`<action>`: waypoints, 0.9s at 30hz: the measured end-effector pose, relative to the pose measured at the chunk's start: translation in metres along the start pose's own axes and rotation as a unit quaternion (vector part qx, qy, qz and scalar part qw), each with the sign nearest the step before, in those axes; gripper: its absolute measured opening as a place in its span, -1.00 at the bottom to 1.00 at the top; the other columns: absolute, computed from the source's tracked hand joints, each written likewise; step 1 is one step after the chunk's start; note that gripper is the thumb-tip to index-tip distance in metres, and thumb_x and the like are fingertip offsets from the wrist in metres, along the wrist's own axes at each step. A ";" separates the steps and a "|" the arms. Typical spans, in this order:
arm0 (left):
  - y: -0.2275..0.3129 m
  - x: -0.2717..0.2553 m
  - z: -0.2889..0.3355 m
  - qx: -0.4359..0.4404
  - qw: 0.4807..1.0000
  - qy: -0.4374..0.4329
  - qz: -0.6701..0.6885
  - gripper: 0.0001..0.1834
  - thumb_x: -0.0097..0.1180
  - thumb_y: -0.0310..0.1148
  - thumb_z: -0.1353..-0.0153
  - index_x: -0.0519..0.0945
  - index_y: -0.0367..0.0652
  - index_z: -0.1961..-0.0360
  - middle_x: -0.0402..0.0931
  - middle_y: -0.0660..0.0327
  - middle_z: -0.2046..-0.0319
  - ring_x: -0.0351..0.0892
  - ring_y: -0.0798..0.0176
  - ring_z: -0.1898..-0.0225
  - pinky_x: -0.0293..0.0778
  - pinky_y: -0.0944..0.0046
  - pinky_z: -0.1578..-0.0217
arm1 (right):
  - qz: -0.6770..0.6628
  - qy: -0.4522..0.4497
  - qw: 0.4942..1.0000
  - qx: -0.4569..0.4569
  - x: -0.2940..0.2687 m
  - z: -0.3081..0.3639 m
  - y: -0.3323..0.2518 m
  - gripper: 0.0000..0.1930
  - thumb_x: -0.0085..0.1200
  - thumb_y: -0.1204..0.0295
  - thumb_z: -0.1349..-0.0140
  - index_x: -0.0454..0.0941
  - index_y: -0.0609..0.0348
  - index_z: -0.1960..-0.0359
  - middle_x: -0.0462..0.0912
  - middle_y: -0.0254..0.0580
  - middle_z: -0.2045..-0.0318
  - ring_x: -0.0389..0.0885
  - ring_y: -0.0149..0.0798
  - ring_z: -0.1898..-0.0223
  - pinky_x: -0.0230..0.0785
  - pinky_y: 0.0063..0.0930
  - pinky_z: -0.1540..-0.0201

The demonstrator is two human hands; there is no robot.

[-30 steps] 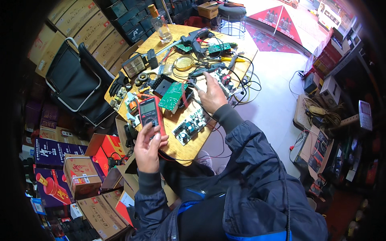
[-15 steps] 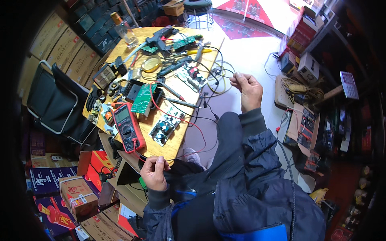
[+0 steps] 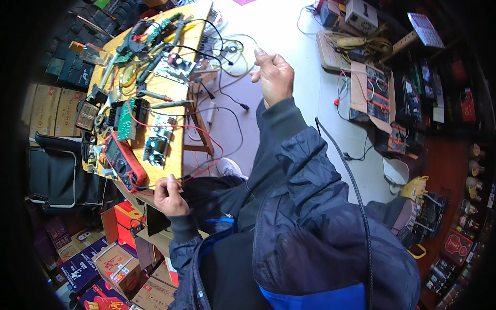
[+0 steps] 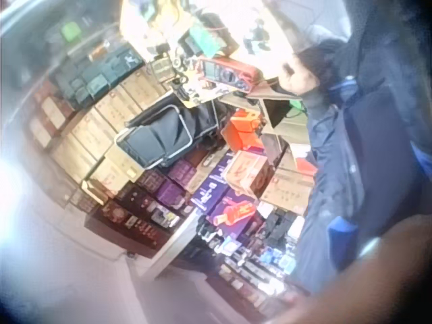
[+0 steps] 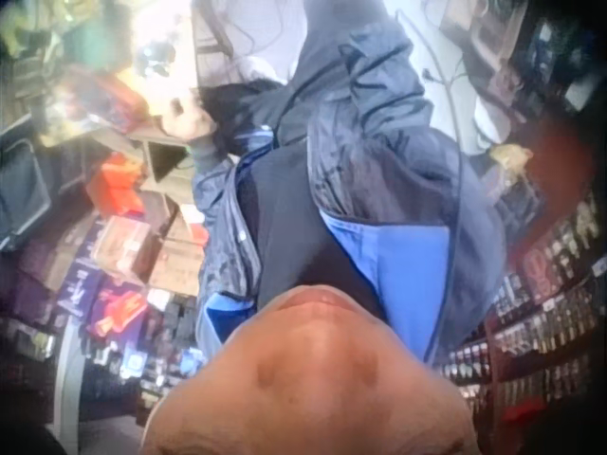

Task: The person sits on the floor in a cluttered workshop and uses a multimeter to test several small circuit boards. They pick up boards one at a time, place the multimeter probes on various points, and set the boards back on the table.

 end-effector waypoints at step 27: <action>0.016 -0.004 0.027 -0.031 0.999 0.040 0.007 -0.70 0.29 -0.43 -0.31 0.49 -0.23 0.55 0.32 0.42 0.65 0.26 0.55 0.55 0.24 0.41 0.52 | -0.037 -0.151 0.987 0.041 0.042 0.045 0.000 -0.88 0.12 0.48 -0.43 0.47 0.24 0.11 0.51 -0.34 0.48 0.47 -0.47 0.54 0.51 -0.47 0.24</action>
Point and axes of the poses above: each hand's wrist, its own z-axis away from the middle knuckle, its own x-axis out of the palm, y = z × x, the point moved 1 cm from there along -z, towards the middle knuckle
